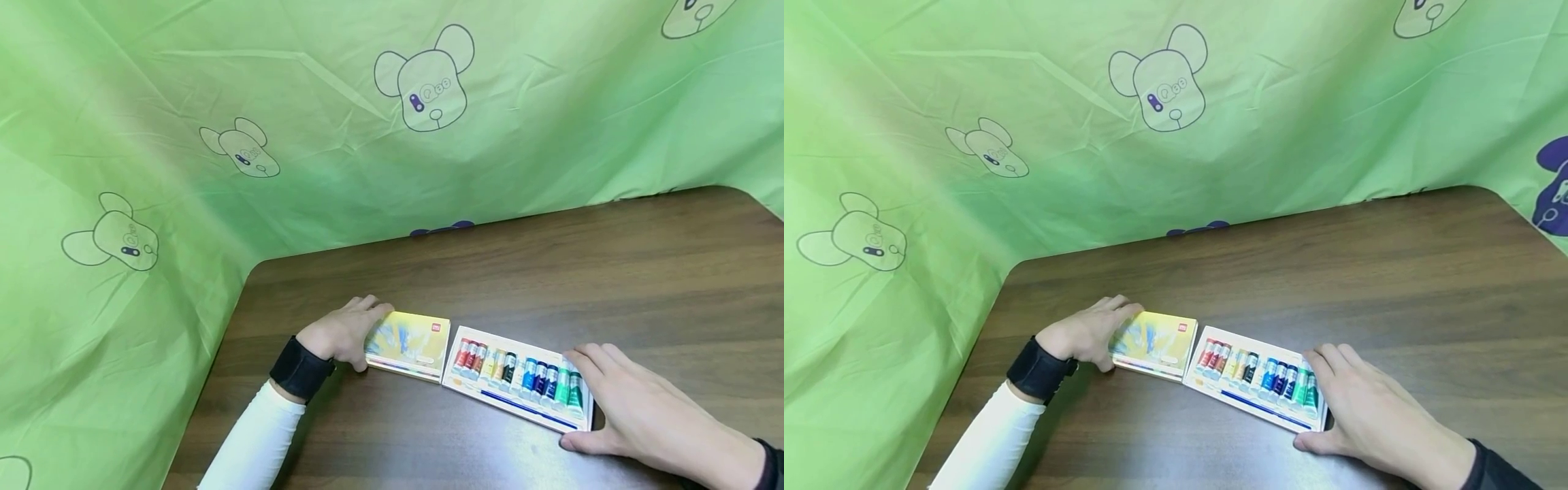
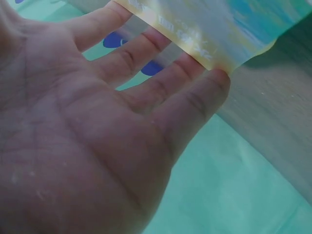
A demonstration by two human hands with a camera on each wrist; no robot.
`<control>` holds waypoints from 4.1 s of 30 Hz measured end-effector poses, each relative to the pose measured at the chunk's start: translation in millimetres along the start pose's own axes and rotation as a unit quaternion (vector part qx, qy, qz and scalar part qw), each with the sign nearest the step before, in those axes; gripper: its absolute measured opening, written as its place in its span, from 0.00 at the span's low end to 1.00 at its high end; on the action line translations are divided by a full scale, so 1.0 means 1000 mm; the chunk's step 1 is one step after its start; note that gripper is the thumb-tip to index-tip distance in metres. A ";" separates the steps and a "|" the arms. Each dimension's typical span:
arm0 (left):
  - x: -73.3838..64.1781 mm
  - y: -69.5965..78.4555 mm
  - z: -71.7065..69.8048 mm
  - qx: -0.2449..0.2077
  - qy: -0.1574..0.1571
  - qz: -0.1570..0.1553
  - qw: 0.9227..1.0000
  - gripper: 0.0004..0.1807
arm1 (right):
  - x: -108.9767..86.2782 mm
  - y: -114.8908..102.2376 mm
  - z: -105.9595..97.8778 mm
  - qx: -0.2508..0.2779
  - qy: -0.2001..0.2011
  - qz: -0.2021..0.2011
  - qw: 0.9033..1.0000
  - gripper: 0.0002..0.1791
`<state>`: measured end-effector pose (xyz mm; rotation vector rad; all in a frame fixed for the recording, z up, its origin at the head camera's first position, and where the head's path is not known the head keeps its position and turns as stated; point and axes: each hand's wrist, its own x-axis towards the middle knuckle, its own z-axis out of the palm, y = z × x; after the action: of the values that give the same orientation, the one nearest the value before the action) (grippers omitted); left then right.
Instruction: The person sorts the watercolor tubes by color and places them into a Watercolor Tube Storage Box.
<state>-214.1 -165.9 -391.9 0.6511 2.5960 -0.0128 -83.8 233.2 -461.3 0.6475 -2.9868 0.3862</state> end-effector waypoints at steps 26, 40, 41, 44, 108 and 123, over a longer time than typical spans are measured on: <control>-0.005 0.005 0.006 -0.035 0.009 0.019 0.999 0.62 | 0.002 0.004 0.000 0.000 -0.002 -0.020 1.000 0.65; -0.005 0.003 0.006 -0.036 0.022 0.036 0.998 0.62 | 0.002 0.005 -0.001 -0.002 0.008 -0.033 0.999 0.64; -0.005 0.003 0.006 -0.037 0.023 0.038 0.998 0.62 | 0.002 0.006 -0.001 -0.003 0.010 -0.036 0.999 0.64; -0.005 0.005 0.006 -0.044 0.023 0.050 0.998 0.61 | 0.002 0.007 0.000 -0.004 0.010 -0.041 0.999 0.63; 0.018 0.088 0.020 0.079 0.065 0.147 0.984 0.63 | 0.004 0.009 -0.001 -0.002 0.008 -0.051 0.999 0.63; 0.020 0.086 0.018 0.086 0.074 0.162 0.980 0.60 | 0.003 0.009 0.000 0.001 0.018 -0.058 0.998 0.62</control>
<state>-183.9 -82.8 -408.2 1.1741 2.6153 -0.0898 -90.3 240.3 -463.5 0.7994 -2.8983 0.3886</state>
